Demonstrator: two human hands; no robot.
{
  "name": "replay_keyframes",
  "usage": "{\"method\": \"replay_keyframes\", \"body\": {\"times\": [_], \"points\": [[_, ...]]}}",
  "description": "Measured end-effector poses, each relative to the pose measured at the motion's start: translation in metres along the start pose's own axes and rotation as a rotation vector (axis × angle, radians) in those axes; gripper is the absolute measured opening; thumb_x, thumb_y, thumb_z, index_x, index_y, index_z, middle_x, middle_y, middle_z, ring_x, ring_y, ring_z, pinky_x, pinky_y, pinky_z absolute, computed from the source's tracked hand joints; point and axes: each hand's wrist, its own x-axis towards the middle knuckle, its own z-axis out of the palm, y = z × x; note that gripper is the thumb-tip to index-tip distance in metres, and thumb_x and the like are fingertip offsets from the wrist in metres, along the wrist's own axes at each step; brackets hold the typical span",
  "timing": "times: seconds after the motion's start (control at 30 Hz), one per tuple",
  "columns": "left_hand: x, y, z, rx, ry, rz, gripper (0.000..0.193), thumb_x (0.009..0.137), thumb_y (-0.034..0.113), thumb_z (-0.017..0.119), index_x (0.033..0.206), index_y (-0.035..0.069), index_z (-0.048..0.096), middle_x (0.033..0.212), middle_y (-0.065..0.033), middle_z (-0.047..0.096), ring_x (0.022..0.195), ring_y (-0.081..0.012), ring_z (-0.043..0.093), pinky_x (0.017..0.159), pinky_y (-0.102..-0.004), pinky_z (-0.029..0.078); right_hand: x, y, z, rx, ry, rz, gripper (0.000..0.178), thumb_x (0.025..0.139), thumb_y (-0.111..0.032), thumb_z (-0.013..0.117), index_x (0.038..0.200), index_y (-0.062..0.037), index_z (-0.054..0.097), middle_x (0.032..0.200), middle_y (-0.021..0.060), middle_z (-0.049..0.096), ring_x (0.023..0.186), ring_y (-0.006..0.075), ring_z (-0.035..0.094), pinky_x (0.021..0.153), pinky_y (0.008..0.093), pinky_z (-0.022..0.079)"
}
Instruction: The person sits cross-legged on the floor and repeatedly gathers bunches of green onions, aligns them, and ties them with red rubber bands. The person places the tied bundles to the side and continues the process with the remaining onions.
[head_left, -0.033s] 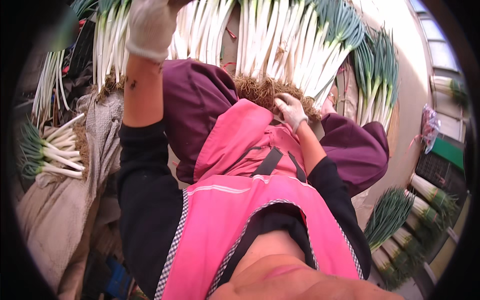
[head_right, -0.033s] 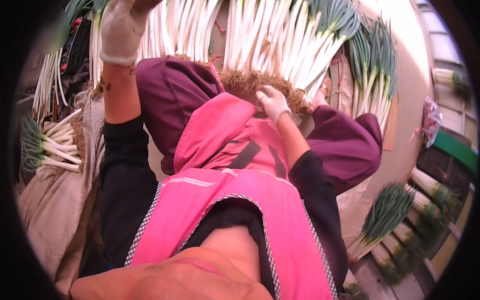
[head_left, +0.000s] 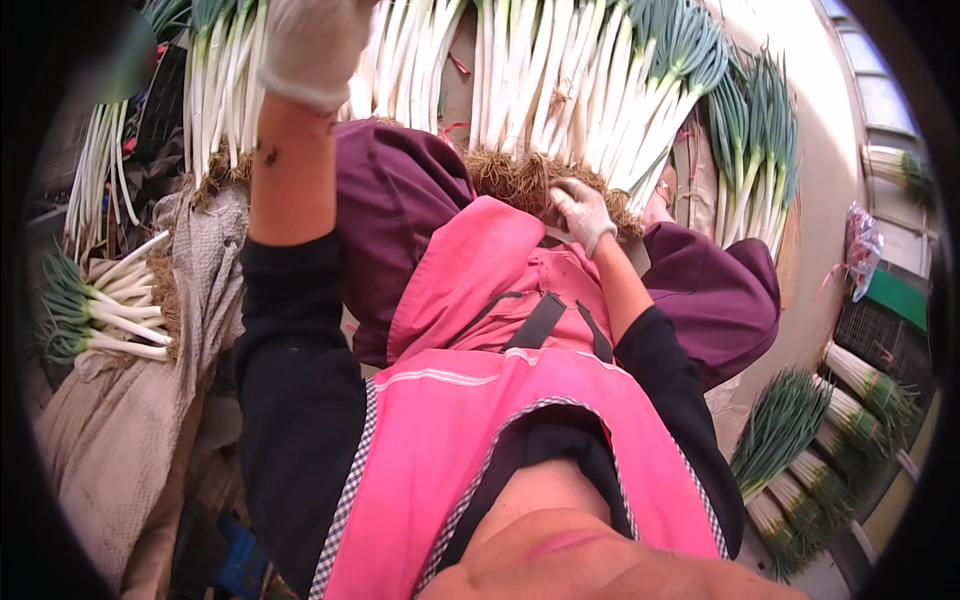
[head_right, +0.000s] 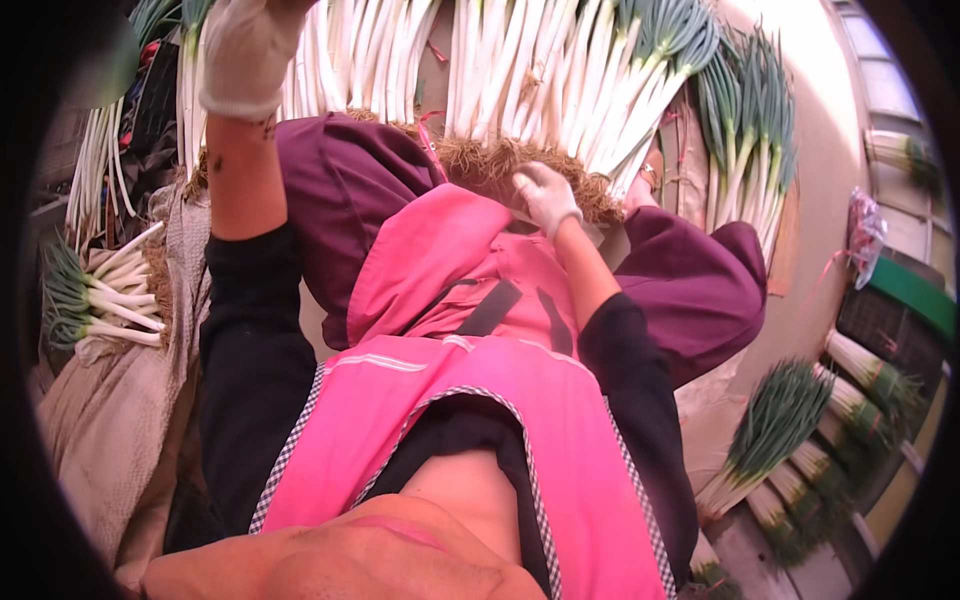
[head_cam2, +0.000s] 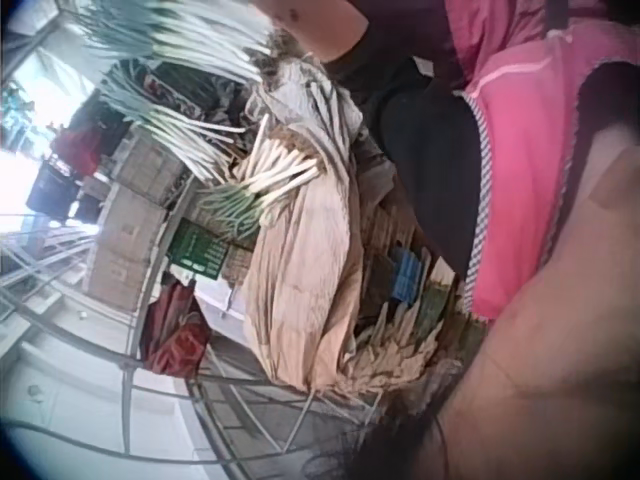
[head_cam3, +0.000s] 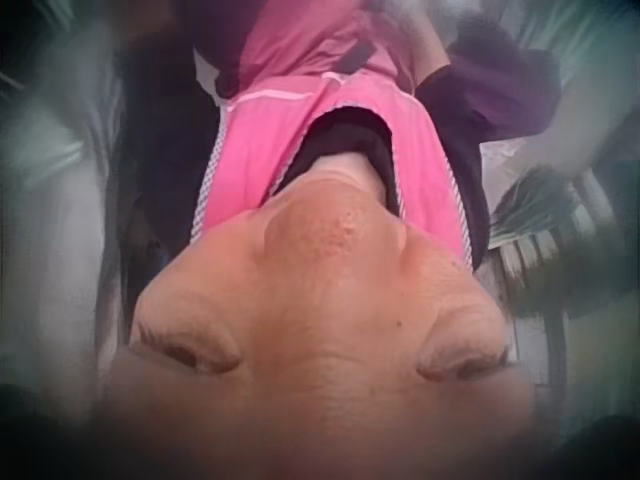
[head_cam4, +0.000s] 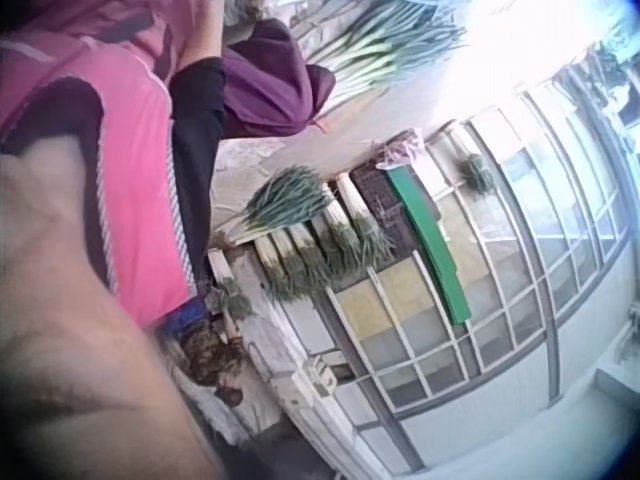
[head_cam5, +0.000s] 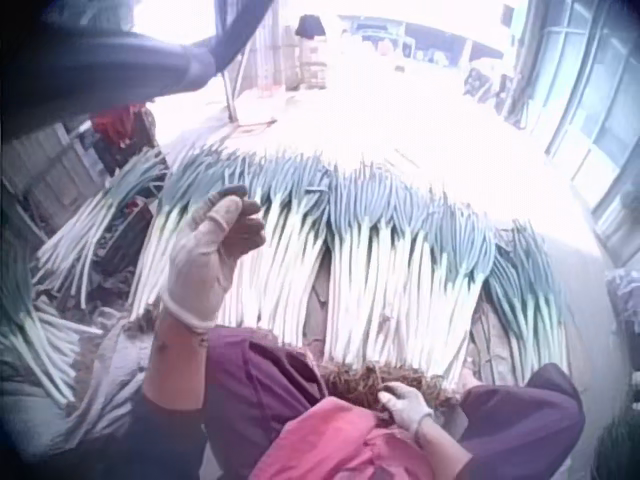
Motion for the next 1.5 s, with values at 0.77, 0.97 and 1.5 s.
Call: {"method": "replay_keyframes", "body": {"times": [0.77,0.97,1.5], "points": [[0.032,-0.112,0.051,0.039,-0.01,-0.487,0.026,0.091,0.017,0.053,0.111,0.0,0.053,0.094,-0.0119,0.063,0.081,-0.0191,0.063,0.077,-0.0317,0.054,0.115,-0.023,0.009,0.127,0.311,-0.071,0.034,0.082,-0.01,0.057,0.114,0.0009,0.052,0.082,0.0077,0.061,0.063,0.013,0.057,0.055,0.026,0.047],[-0.01,-0.196,0.115,0.518,-0.458,-0.658,0.037,0.088,0.021,0.058,0.116,-0.001,0.049,0.1,-0.013,0.059,0.089,-0.0212,0.059,0.082,-0.032,0.051,-0.002,-0.09,-0.049,0.788,-0.163,-0.131,0.026,0.095,-0.024,0.047,0.111,-0.0037,0.049,0.062,-0.0048,0.033,0.043,0.0031,0.026,0.038,0.0184,0.024],[0.014,-0.199,0.19,-0.661,-0.067,-0.798,0.015,0.093,0.021,0.047,0.093,0.006,0.046,0.074,-0.0088,0.053,0.06,-0.0191,0.051,0.054,-0.0306,0.049,-0.203,-0.001,-0.071,0.934,-0.35,-0.191,0.033,0.093,-0.026,0.05,0.106,0.0047,0.048,0.052,-0.0001,0.04,0.036,0.0089,0.035,0.033,0.0229,0.03]]}}
